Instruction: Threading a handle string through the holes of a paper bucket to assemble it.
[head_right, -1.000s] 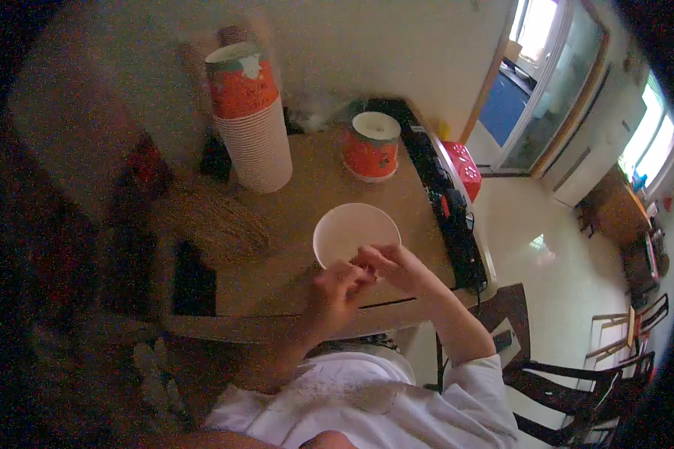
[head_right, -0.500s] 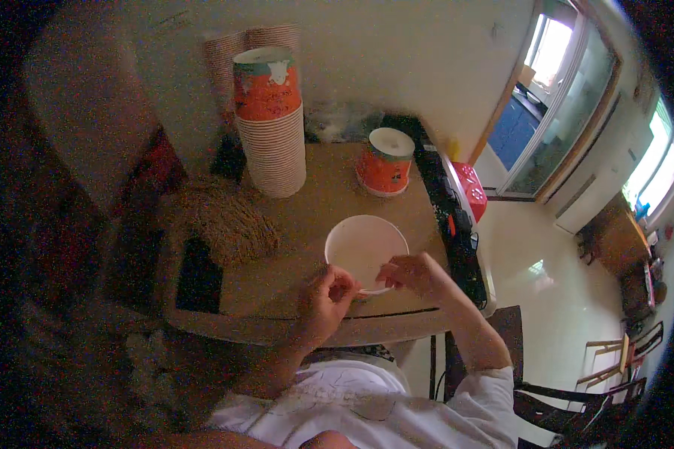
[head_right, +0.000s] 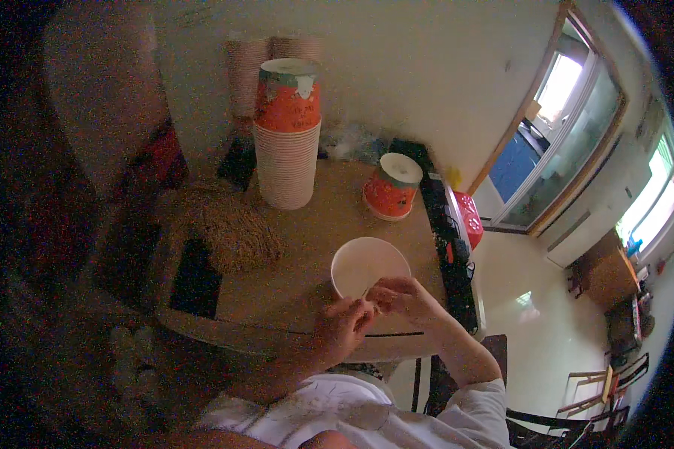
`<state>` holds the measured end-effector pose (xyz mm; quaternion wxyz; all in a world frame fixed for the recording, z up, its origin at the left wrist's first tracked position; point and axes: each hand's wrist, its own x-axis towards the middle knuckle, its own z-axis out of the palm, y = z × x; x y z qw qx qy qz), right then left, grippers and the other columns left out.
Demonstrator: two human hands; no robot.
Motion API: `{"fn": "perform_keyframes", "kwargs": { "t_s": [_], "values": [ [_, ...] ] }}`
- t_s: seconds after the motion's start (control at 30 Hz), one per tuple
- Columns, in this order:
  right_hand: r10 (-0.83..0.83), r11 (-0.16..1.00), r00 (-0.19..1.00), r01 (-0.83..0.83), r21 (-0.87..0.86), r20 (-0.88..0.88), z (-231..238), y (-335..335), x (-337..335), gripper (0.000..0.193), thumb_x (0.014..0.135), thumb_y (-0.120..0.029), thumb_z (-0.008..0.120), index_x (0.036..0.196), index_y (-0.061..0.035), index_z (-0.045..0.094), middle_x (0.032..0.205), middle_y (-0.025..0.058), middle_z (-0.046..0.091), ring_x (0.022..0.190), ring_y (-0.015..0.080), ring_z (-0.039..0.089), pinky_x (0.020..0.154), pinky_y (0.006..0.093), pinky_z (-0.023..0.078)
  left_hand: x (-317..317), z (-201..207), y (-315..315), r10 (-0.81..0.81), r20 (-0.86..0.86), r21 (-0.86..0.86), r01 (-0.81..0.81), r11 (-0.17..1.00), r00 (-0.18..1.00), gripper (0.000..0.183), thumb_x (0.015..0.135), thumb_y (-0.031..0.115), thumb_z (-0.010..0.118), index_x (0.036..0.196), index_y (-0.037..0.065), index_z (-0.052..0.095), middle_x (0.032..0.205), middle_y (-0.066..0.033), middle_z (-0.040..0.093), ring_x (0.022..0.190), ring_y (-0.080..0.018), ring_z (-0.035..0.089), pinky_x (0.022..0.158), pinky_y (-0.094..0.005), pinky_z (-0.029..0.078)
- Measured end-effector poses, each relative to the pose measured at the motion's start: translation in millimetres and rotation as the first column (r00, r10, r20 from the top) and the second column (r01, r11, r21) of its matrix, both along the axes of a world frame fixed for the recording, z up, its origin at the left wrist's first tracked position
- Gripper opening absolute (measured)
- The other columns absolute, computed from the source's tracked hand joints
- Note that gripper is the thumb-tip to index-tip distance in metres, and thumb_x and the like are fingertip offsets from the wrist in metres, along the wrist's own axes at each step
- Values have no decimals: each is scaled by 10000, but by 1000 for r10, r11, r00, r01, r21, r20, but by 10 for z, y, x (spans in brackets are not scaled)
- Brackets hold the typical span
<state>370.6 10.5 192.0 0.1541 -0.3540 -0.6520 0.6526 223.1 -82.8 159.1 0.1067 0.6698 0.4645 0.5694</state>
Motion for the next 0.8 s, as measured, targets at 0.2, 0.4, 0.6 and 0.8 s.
{"fn": "perform_keyframes", "kwargs": {
  "t_s": [0.2,0.4,0.6,0.8],
  "values": [
    [-259,959,942,226,-169,-215,196,102,-201,172,898,-199,534,914,-39,597,780,-9,575,653,93,522,631,235,440,93,-338,-3,-263,212,-256,313,915,941,109,756,52,594,804,66,497,718,-133,563,662,-298,584,570,-395,452],
    [-270,955,882,194,-226,-386,285,271,-177,134,907,-174,511,883,-43,530,707,23,531,593,126,514,531,239,423,132,-81,-28,-389,61,-213,392,895,919,133,760,34,562,859,57,477,677,-132,520,612,-291,544,546,-372,423],
    [-275,936,905,174,-307,-325,425,79,-315,163,931,-211,471,903,-61,529,592,-23,411,467,75,362,409,210,268,136,-312,7,-398,302,-144,454,879,866,183,786,98,617,921,52,503,735,-108,567,626,-239,562,560,-340,448],
    [-188,969,929,122,-217,-319,490,-102,-176,191,929,-227,479,911,-46,536,550,-39,365,443,60,344,403,212,304,-331,30,316,-221,592,-136,366,921,775,190,812,170,646,941,41,593,828,-61,615,660,-142,571,584,-272,471]
  ]
}}
